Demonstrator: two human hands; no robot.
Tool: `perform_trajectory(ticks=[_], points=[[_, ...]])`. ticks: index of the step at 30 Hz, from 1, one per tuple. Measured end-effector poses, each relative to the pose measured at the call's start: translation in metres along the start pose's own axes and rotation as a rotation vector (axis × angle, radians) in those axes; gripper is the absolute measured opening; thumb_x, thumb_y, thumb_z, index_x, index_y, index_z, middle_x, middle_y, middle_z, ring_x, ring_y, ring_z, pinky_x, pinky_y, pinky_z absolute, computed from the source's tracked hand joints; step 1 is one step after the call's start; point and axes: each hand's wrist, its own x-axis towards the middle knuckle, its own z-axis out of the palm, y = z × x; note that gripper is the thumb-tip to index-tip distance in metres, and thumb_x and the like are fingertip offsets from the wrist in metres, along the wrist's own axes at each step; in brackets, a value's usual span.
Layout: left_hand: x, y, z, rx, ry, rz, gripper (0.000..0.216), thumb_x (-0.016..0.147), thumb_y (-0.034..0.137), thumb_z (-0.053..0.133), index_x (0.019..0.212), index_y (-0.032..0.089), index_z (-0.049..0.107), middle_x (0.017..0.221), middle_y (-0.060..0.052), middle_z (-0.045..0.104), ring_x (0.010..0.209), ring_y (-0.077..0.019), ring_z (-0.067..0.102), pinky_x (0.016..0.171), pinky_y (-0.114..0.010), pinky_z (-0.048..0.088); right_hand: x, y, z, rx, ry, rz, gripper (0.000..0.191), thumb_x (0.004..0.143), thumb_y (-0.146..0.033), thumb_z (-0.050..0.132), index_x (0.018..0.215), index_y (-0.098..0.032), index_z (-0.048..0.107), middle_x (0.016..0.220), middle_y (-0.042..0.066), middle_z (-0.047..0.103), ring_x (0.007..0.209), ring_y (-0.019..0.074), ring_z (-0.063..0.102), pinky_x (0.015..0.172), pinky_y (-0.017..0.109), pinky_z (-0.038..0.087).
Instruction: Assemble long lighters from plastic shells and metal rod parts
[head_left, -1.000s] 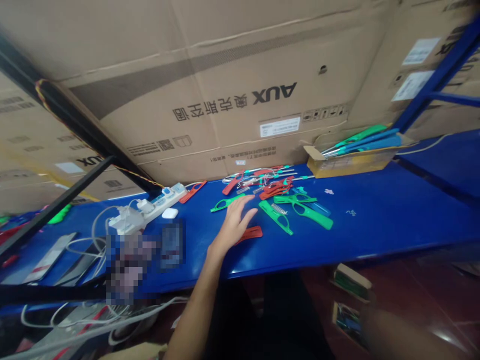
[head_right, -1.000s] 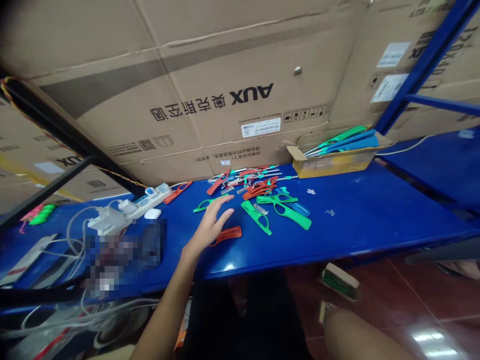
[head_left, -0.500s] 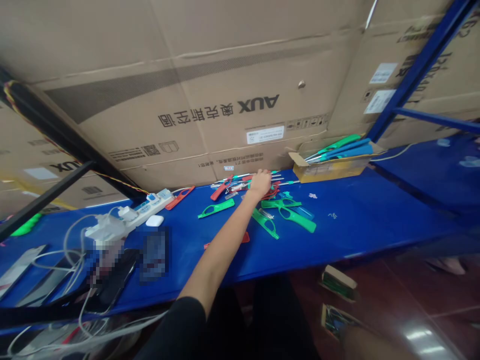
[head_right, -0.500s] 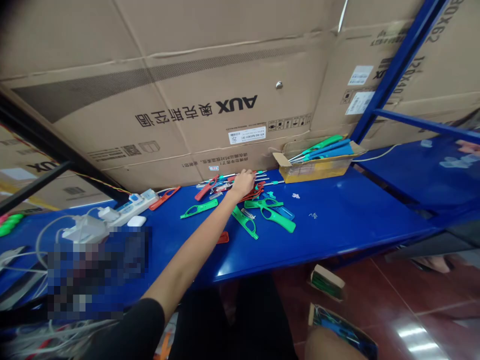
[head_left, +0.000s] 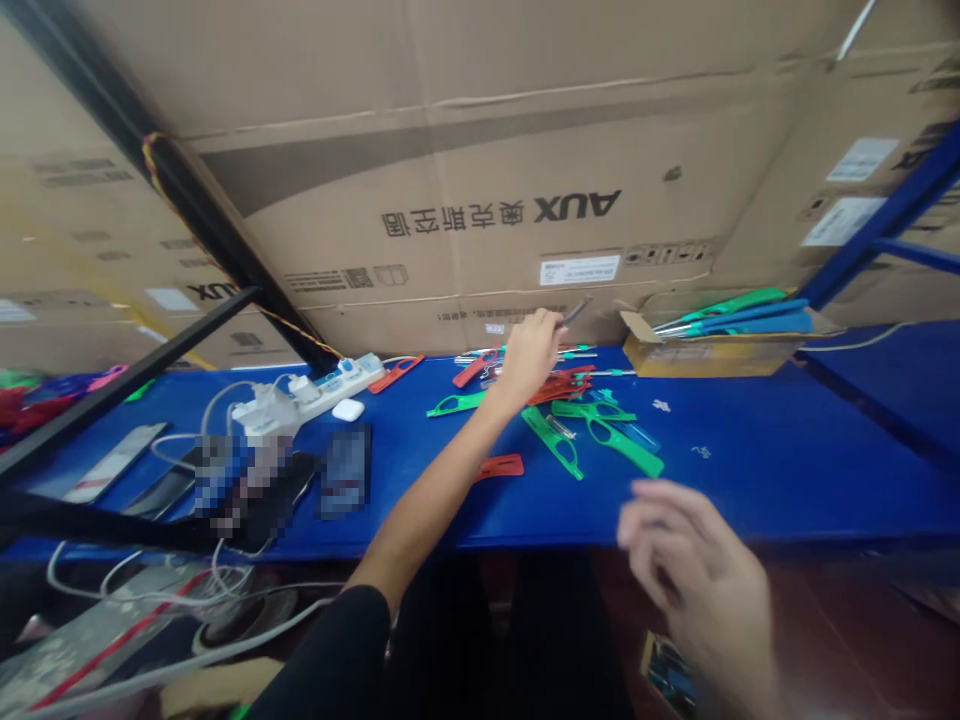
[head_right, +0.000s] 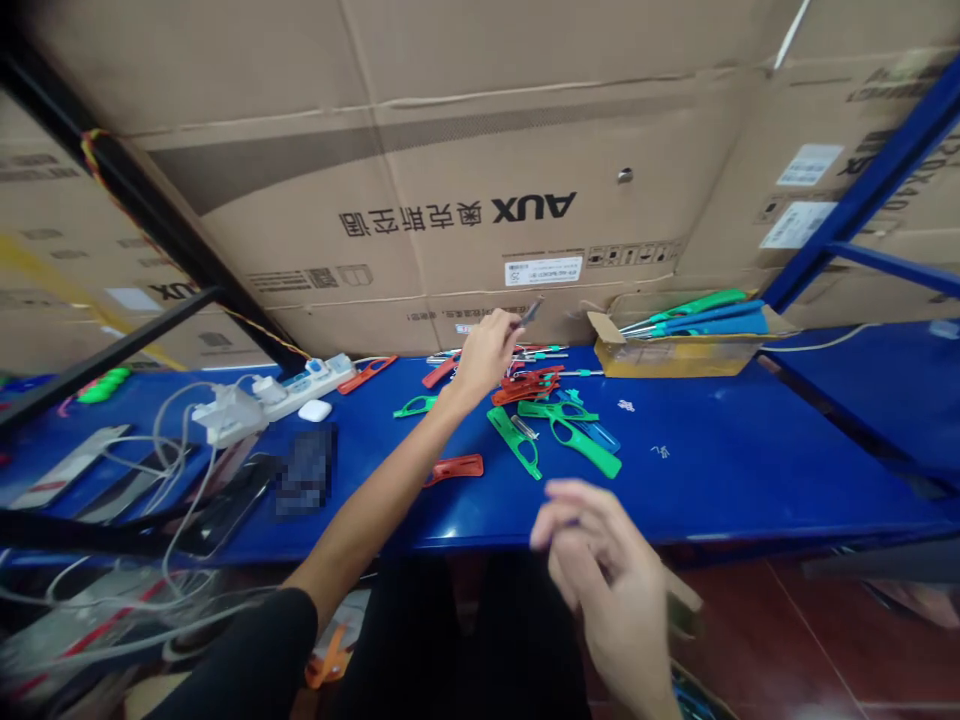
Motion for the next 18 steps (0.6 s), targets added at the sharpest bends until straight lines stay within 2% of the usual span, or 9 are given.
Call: perform_trajectory(ticks=[2, 4, 6, 8, 10, 11, 13, 15, 18], points=[[-0.037, 0.01, -0.029, -0.338, 0.193, 0.025, 0.016, 0.103, 0.023, 0.051, 0.11, 0.015, 0.063, 0.108, -0.01, 0.069, 0.1, -0.0219, 0.065, 0.091, -0.034, 0.048, 0.025, 0.015, 0.024, -0.124, 0.083, -0.061, 0.054, 0.092, -0.039, 0.069, 0.143, -0.026, 0.053, 0.11, 0.006, 0.069, 0.053, 0.008, 0.049, 0.05, 0.025, 0.047], [-0.078, 0.023, -0.054, -0.617, 0.25, 0.015, 0.011, 0.099, 0.026, 0.06, 0.103, 0.017, 0.065, 0.099, -0.006, 0.07, 0.092, -0.0192, 0.067, 0.085, -0.031, 0.051, 0.041, 0.028, 0.049, -0.304, 0.084, -0.217, 0.07, 0.09, -0.041, 0.073, 0.152, -0.028, 0.043, 0.133, 0.011, 0.062, 0.05, 0.0063, 0.043, 0.055, 0.028, 0.05], [-0.119, 0.029, -0.073, -0.871, 0.236, -0.121, 0.013, 0.097, 0.029, 0.064, 0.103, 0.018, 0.067, 0.099, -0.006, 0.071, 0.088, -0.0181, 0.069, 0.083, -0.03, 0.053, 0.046, 0.039, 0.07, -0.428, -0.049, -0.32, 0.06, 0.093, -0.042, 0.068, 0.148, -0.025, 0.051, 0.13, 0.012, 0.066, 0.053, 0.0098, 0.05, 0.061, 0.03, 0.053], [-0.157, 0.023, -0.085, -1.056, 0.307, -0.292, 0.017, 0.093, 0.033, 0.069, 0.101, 0.018, 0.068, 0.098, -0.005, 0.071, 0.079, -0.016, 0.069, 0.078, -0.028, 0.055, 0.042, 0.046, 0.087, -0.48, -0.18, -0.351, 0.038, 0.098, -0.04, 0.059, 0.131, -0.023, 0.066, 0.114, 0.01, 0.074, 0.064, 0.0158, 0.062, 0.068, 0.031, 0.053], [-0.19, 0.005, -0.089, -1.148, 0.433, -0.477, 0.021, 0.091, 0.036, 0.072, 0.1, 0.018, 0.069, 0.098, -0.004, 0.072, 0.073, -0.0138, 0.068, 0.077, -0.027, 0.055, 0.035, 0.052, 0.098, -0.532, -0.291, -0.296, 0.027, 0.1, -0.038, 0.055, 0.112, -0.024, 0.074, 0.098, 0.007, 0.078, 0.073, 0.0198, 0.069, 0.069, 0.03, 0.051], [-0.205, -0.006, -0.088, -1.175, 0.512, -0.546, 0.021, 0.09, 0.036, 0.073, 0.099, 0.017, 0.069, 0.097, -0.004, 0.072, 0.072, -0.0127, 0.068, 0.078, -0.027, 0.055, 0.032, 0.055, 0.102, -0.565, -0.354, -0.241, 0.025, 0.101, -0.038, 0.054, 0.104, -0.025, 0.075, 0.092, 0.005, 0.078, 0.075, 0.0206, 0.07, 0.068, 0.03, 0.05], [-0.232, -0.028, -0.082, -1.249, 0.591, -0.665, 0.024, 0.086, 0.038, 0.077, 0.095, 0.016, 0.07, 0.095, -0.003, 0.071, 0.073, -0.0127, 0.069, 0.078, -0.026, 0.055, 0.029, 0.061, 0.105, -0.61, -0.501, -0.111, 0.024, 0.1, -0.039, 0.055, 0.094, -0.026, 0.074, 0.083, 0.001, 0.077, 0.074, 0.0207, 0.071, 0.064, 0.028, 0.047], [-0.255, -0.041, -0.072, -1.282, 0.596, -0.795, 0.027, 0.081, 0.037, 0.082, 0.088, 0.014, 0.069, 0.095, -0.003, 0.071, 0.073, -0.0129, 0.07, 0.079, -0.026, 0.055, 0.029, 0.067, 0.104, -0.609, -0.616, -0.018, 0.026, 0.101, -0.039, 0.053, 0.09, -0.026, 0.073, 0.076, -0.001, 0.076, 0.073, 0.0201, 0.071, 0.064, 0.027, 0.047], [-0.28, -0.045, -0.058, -1.352, 0.53, -0.9, 0.033, 0.08, 0.04, 0.082, 0.097, 0.014, 0.068, 0.097, -0.005, 0.073, 0.074, -0.0155, 0.072, 0.084, -0.031, 0.057, 0.033, 0.078, 0.097, -0.573, -0.637, -0.039, 0.027, 0.101, -0.04, 0.051, 0.092, -0.026, 0.073, 0.085, 0.0, 0.076, 0.08, 0.0203, 0.071, 0.072, 0.029, 0.049]])
